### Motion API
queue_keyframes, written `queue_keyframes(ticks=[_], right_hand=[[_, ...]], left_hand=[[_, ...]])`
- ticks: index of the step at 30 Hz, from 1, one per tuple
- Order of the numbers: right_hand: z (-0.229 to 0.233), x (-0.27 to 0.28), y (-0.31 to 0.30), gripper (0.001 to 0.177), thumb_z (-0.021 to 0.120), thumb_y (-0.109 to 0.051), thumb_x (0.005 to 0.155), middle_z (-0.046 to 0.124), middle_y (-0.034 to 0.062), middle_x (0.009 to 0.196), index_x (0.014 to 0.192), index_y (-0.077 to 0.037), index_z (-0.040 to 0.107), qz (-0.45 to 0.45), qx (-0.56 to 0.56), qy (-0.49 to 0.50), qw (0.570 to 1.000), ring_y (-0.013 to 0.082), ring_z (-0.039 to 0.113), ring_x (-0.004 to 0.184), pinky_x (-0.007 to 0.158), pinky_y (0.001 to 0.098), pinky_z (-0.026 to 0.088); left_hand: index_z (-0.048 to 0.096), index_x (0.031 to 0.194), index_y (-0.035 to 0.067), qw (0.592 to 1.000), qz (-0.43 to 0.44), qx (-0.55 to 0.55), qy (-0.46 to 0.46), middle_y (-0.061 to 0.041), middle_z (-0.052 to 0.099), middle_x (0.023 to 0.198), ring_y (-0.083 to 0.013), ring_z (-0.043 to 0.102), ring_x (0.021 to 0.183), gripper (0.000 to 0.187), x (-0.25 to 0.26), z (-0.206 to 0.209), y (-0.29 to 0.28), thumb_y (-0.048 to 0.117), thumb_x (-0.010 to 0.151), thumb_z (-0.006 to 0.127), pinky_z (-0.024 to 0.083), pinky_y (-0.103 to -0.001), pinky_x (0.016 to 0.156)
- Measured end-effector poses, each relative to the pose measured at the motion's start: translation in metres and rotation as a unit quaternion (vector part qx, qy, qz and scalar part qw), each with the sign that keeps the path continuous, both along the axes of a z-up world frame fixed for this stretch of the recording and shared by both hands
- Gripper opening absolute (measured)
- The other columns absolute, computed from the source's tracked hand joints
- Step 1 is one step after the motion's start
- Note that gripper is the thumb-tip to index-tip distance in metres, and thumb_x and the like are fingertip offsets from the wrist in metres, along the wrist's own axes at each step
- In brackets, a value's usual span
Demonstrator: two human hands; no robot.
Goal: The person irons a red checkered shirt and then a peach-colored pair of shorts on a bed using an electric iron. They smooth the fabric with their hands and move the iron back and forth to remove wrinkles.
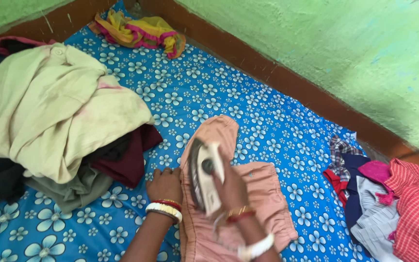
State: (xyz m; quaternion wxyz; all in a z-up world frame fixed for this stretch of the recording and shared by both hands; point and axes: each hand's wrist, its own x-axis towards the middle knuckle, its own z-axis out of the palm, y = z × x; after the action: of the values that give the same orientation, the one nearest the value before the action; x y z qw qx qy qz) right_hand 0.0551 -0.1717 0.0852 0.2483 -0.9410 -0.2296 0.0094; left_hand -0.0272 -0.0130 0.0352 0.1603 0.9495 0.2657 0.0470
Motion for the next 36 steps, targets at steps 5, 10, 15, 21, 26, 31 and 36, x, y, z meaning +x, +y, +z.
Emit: queue_keyframes(ticks=[5,10,15,21,26,31,36], right_hand=[[0.010,-0.031,0.002,0.070,0.065,-0.015,0.092,0.071,0.0203,0.114,0.156,-0.022,0.038,0.065,0.066,-0.043,0.995,0.0408,0.071,0.099,0.079,0.0482,0.056],[0.014,-0.029,0.007,0.069,0.064,-0.016,0.092,0.070,0.0191,0.108,0.156,-0.022,0.037,0.055,0.019,-0.063,0.996,0.0397,0.070,0.089,0.071,0.0495,0.056],[0.004,-0.013,0.021,0.071,0.066,-0.018,0.091,0.069,0.0193,0.102,0.156,-0.025,0.037,0.010,-0.032,-0.060,0.998,0.0400,0.069,0.078,0.065,0.0516,0.055],[-0.009,0.029,0.045,0.074,0.066,-0.021,0.092,0.069,0.0201,0.093,0.158,-0.027,0.033,0.004,-0.052,-0.033,0.998,0.0403,0.069,0.079,0.068,0.0531,0.055],[-0.004,0.068,0.051,0.077,0.069,-0.022,0.089,0.073,0.0235,0.094,0.157,-0.030,0.034,0.055,0.009,-0.005,0.998,0.0417,0.070,0.086,0.075,0.0536,0.054],[0.026,-0.008,0.001,0.062,0.064,-0.026,0.095,0.075,0.0164,0.105,0.152,-0.033,0.040,-0.013,-0.018,0.003,1.000,0.0402,0.072,0.090,0.072,0.0530,0.054],[0.024,-0.104,-0.024,0.066,0.065,-0.018,0.090,0.071,0.0195,0.114,0.152,-0.021,0.043,-0.014,0.068,-0.074,0.995,0.0413,0.071,0.089,0.072,0.0521,0.056]], left_hand=[[0.070,0.120,0.022,1.000,0.007,0.009,-0.005,0.000,0.069,0.119,-0.0253,0.060,0.116,0.035,-0.001,-0.009,0.002,0.015,0.087,0.060,0.055,-0.049,0.087],[0.069,0.118,0.021,1.000,0.018,0.022,0.010,-0.001,0.067,0.120,-0.0268,0.059,0.118,0.031,0.004,-0.004,0.000,0.020,0.087,0.065,0.055,-0.050,0.086],[0.064,0.120,0.020,0.998,0.012,0.030,0.053,-0.003,0.065,0.121,-0.0276,0.058,0.122,0.033,0.004,0.005,-0.011,0.034,0.090,0.070,0.055,-0.048,0.084],[0.057,0.136,0.028,0.999,0.021,0.038,0.017,-0.002,0.062,0.124,-0.0277,0.053,0.122,0.065,0.004,0.002,-0.010,0.038,0.076,0.080,0.048,-0.055,0.090],[0.058,0.136,0.028,1.000,-0.001,0.009,-0.016,-0.001,0.061,0.127,-0.0280,0.052,0.125,0.061,-0.004,-0.008,0.004,0.036,0.079,0.078,0.045,-0.056,0.093],[0.059,0.135,0.029,1.000,-0.006,-0.013,-0.018,-0.003,0.061,0.131,-0.0298,0.052,0.126,0.048,-0.008,-0.019,0.008,0.032,0.088,0.068,0.045,-0.057,0.097],[0.057,0.139,0.032,0.999,0.008,-0.027,-0.034,-0.008,0.053,0.145,-0.0366,0.045,0.138,0.044,-0.001,-0.007,-0.003,0.028,0.095,0.060,0.043,-0.062,0.102]])
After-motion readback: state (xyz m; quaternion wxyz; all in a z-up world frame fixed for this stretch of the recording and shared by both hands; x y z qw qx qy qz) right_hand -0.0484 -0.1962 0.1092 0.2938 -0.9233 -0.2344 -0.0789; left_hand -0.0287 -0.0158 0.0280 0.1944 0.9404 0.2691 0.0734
